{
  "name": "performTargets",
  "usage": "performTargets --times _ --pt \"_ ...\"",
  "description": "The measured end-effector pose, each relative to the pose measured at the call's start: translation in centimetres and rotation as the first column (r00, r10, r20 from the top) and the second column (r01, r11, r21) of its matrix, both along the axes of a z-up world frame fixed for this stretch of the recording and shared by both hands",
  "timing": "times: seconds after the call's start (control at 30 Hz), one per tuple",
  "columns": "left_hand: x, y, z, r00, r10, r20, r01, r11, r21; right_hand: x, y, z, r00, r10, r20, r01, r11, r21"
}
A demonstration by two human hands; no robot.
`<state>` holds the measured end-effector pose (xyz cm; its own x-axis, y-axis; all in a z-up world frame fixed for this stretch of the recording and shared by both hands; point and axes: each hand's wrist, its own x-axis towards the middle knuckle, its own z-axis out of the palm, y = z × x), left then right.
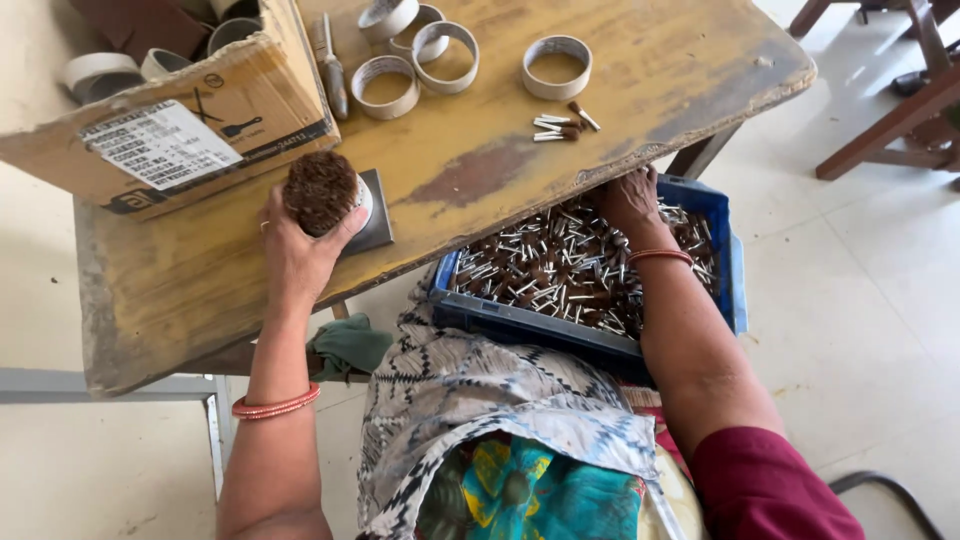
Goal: The person gathers bristle tufts from a tray and packs them into a cardboard ring mold, pressing the tufts down to form a round brush head. They then lift the formed brush head out of the ring, set it aside, and begin gathering more tufts for the next one.
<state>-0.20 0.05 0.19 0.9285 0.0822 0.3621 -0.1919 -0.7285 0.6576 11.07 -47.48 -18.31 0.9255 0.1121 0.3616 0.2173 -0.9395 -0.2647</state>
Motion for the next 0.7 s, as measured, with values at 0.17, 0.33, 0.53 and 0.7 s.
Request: performTargets --times 0.17,0.33,0.53,0.7 --pt "-3.0 -0.3 1.0 0.947 -0.148 0.285 0.295 0.753 -0.589 0.6 -0.5 -0.5 0.996 -0.038 -0.085 0.036 0.999 -0.019" --pt "-1.0 3.7 -2.6 0.932 -0.227 0.282 0.296 0.031 -0.955 1.4 -1.0 -1.6 0.993 -0.052 -0.102 0.046 0.998 -0.052" --pt "-1.3 3.8 -1.4 0.920 -0.239 0.311 0.279 -0.158 -0.947 2.4 -1.8 -2.9 0.984 -0.108 -0.142 0.089 0.987 -0.132" --pt "-2.0 3.6 -1.2 0.912 -0.233 0.339 0.300 -0.187 -0.935 1.8 -1.3 -1.8 0.984 -0.096 -0.147 0.083 0.992 -0.095"
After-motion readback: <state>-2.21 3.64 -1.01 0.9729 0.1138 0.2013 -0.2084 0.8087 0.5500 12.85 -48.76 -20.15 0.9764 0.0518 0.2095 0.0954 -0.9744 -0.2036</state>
